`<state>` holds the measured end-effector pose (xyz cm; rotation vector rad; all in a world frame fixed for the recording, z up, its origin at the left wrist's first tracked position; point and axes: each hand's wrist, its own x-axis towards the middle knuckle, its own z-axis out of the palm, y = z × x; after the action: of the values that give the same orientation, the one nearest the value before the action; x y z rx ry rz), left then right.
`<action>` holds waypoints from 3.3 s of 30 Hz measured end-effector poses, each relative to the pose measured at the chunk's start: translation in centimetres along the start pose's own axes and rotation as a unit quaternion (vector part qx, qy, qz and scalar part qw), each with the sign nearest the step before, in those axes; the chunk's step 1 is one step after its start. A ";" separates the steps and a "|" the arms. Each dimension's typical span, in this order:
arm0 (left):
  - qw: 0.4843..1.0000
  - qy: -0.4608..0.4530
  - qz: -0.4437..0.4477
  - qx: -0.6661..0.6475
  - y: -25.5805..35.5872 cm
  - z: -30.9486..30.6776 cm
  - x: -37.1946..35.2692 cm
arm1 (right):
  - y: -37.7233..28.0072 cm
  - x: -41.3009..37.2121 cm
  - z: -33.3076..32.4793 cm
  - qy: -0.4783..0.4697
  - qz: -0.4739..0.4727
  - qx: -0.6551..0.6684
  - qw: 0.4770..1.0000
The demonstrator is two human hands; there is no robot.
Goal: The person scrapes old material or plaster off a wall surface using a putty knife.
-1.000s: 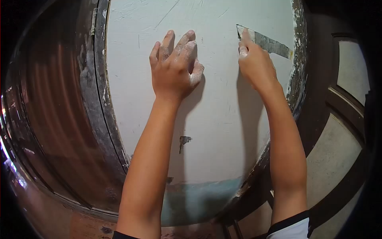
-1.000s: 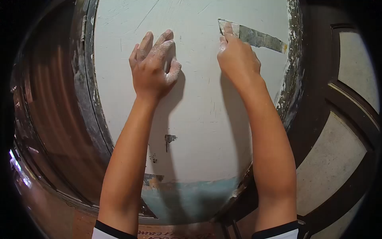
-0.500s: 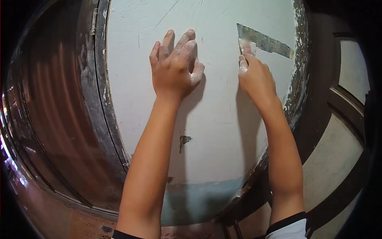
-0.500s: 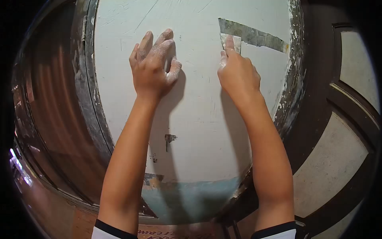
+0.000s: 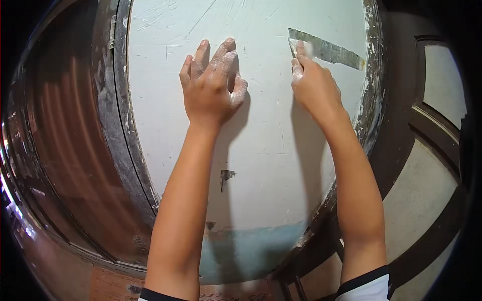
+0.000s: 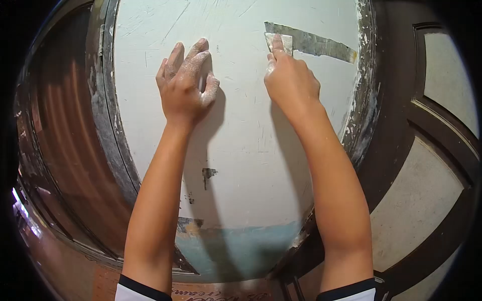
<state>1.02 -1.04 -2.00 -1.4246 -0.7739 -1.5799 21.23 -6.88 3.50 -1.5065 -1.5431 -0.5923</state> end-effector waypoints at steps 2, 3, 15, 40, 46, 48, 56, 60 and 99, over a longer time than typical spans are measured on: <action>1.000 0.003 0.002 -0.002 -0.1 0.1 0.0 | -0.2 0.9 -0.2 0.001 0.006 0.011 1.000; 1.000 0.003 0.002 -0.001 -0.1 0.1 0.0 | -0.5 1.0 -0.3 0.007 0.011 0.032 0.999; 1.000 0.004 0.007 0.000 -0.2 -0.1 0.1 | -0.5 1.3 -0.6 0.004 -0.010 0.010 1.000; 1.000 0.002 -0.001 0.000 -0.1 0.1 0.1 | -0.1 -0.3 0.2 -0.026 -0.016 -0.036 0.999; 1.000 -0.001 -0.001 0.009 -0.1 0.1 0.0 | -0.6 -0.2 -0.1 -0.024 0.000 -0.031 0.999; 1.000 0.000 -0.002 0.009 0.1 0.2 0.0 | -0.6 -0.1 0.0 -0.019 0.000 -0.031 0.999; 1.000 0.004 0.006 0.016 0.0 0.0 0.1 | -2.0 2.0 -0.9 -0.044 0.009 -0.005 0.999; 1.000 0.006 0.008 0.009 -0.1 0.1 0.1 | -2.1 1.8 -0.8 -0.037 0.014 0.019 0.999; 1.000 0.004 0.009 0.009 -0.2 0.1 0.0 | -1.5 1.4 -0.5 0.003 0.020 -0.025 0.999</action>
<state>0.82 -0.88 -1.98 -1.4076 -0.7674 -1.5600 20.05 -6.76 5.30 -1.5688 -1.5007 -0.6165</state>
